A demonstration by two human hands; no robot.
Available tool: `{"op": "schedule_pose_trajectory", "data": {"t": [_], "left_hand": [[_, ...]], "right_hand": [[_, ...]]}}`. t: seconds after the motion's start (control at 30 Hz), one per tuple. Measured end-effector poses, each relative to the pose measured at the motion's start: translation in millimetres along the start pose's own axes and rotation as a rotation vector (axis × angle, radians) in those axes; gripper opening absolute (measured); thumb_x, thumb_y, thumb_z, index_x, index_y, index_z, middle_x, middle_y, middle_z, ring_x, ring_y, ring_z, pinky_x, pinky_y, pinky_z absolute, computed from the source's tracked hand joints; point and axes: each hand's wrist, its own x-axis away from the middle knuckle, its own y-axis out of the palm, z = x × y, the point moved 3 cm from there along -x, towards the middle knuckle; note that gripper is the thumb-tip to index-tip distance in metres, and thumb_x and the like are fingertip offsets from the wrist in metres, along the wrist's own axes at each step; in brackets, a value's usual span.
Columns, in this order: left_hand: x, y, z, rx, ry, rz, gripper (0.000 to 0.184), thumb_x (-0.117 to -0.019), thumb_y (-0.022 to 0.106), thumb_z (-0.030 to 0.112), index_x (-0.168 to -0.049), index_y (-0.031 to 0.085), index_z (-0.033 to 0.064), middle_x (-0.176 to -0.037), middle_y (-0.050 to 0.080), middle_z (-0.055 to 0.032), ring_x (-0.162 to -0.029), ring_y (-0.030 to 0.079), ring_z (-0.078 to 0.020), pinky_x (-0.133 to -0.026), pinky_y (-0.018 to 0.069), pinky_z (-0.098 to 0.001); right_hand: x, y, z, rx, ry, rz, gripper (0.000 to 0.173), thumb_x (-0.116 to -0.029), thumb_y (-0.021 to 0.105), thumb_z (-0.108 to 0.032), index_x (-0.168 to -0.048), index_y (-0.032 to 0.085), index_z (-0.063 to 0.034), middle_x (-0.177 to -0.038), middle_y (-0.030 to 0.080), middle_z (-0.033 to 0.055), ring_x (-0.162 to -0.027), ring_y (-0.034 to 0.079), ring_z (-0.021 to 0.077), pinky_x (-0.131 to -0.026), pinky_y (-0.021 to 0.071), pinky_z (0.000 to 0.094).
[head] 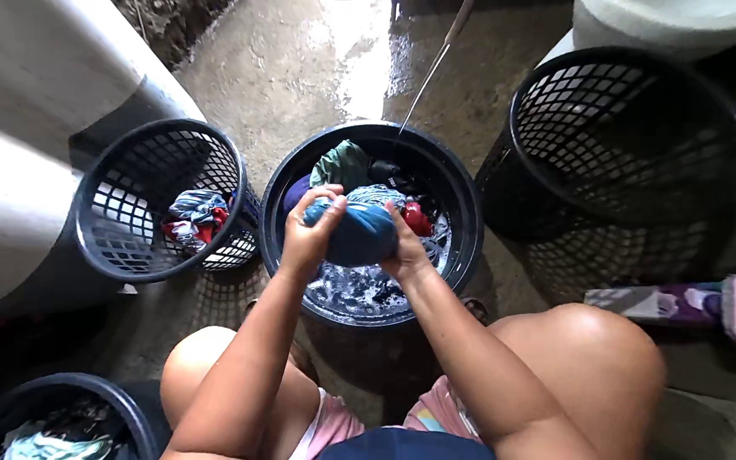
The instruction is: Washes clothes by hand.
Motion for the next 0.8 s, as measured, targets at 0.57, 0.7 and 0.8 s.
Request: {"op": "schedule_pose_trajectory", "data": {"t": [0.57, 0.7, 0.8], "left_hand": [[14, 15, -54, 0.382, -0.884, -0.299, 0.049, -0.1083, 0.034, 0.052, -0.110, 0.066, 0.0153, -0.094, 0.072, -0.0016, -0.087, 0.069, -0.0128, -0.079, 0.0590, -0.0341], [11, 4, -49, 0.670, -0.586, -0.245, 0.077, -0.0939, 0.042, 0.077, -0.144, 0.054, 0.0193, -0.125, 0.069, -0.0070, -0.114, 0.067, -0.0212, -0.095, 0.0573, -0.0431], [9, 2, -25, 0.615, -0.383, -0.044, 0.042, -0.1015, 0.054, 0.048, -0.122, 0.061, 0.0132, -0.129, 0.068, -0.0087, -0.115, 0.067, -0.0211, -0.095, 0.0568, -0.0410]], "right_hand": [[16, 30, -27, 0.674, -0.315, -0.166, 0.021, -0.0890, 0.056, -0.019, -0.069, 0.058, -0.0142, -0.066, 0.058, -0.0045, -0.062, 0.056, 0.0054, -0.059, 0.0496, 0.0285], [12, 27, -33, 0.316, -0.205, 0.187, 0.022, -0.1027, 0.050, -0.023, -0.100, 0.067, -0.0094, -0.090, 0.069, 0.0030, -0.087, 0.068, 0.0138, -0.081, 0.0581, 0.0374], [11, 21, -22, 0.214, -0.087, 0.150, 0.031, -0.1010, 0.053, -0.034, -0.123, 0.059, -0.0125, -0.108, 0.067, 0.0059, -0.099, 0.066, 0.0172, -0.084, 0.0573, 0.0395]]}}
